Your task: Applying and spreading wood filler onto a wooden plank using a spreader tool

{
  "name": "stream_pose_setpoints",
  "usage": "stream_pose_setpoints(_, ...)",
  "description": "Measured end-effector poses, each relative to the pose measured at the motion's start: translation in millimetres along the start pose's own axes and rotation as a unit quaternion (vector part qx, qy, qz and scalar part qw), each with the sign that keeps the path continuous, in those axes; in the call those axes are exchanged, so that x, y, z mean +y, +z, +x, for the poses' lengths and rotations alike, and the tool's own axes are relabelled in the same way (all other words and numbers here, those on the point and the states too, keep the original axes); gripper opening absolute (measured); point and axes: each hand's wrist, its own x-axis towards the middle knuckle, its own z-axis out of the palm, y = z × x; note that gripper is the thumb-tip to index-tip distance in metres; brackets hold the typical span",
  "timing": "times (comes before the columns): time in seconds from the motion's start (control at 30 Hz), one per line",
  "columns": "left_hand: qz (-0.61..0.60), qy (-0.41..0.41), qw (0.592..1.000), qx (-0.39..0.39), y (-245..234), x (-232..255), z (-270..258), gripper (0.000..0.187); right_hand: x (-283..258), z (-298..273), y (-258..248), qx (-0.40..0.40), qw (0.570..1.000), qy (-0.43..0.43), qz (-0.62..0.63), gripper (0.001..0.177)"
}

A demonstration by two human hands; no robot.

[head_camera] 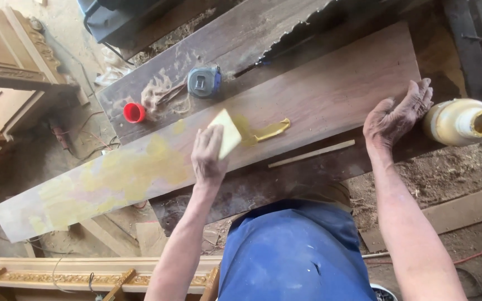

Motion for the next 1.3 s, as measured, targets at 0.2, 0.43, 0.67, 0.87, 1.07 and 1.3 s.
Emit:
stream_pose_setpoints(0.2,-0.009,-0.023,0.999,-0.039,13,12,0,0.047,-9,4,-6,0.0,1.0,-0.003,0.0,0.055)
stream_pose_setpoints(0.43,0.056,0.071,0.996,-0.018,29,33,8,0.036,-8,5,-7,-0.006,1.0,-0.009,0.003,0.058)
stream_pose_setpoints(0.67,0.043,0.022,0.999,-0.013,34,5,17,0.06,-4,4,-8,-0.014,1.0,-0.005,0.002,0.047)
stream_pose_setpoints(0.87,-0.09,0.01,0.995,-0.036,10,-20,-2,0.063,-17,10,-13,-0.009,1.0,-0.01,0.004,0.051)
stream_pose_setpoints(1.07,0.034,-0.072,0.996,0.051,26,-20,-7,0.062,-15,7,-13,-0.017,1.0,-0.009,-0.002,0.048)
stream_pose_setpoints(1.3,-0.049,-0.13,0.99,0.006,-8,-21,-2,0.038,-20,11,-14,-0.015,1.0,-0.025,0.006,0.048)
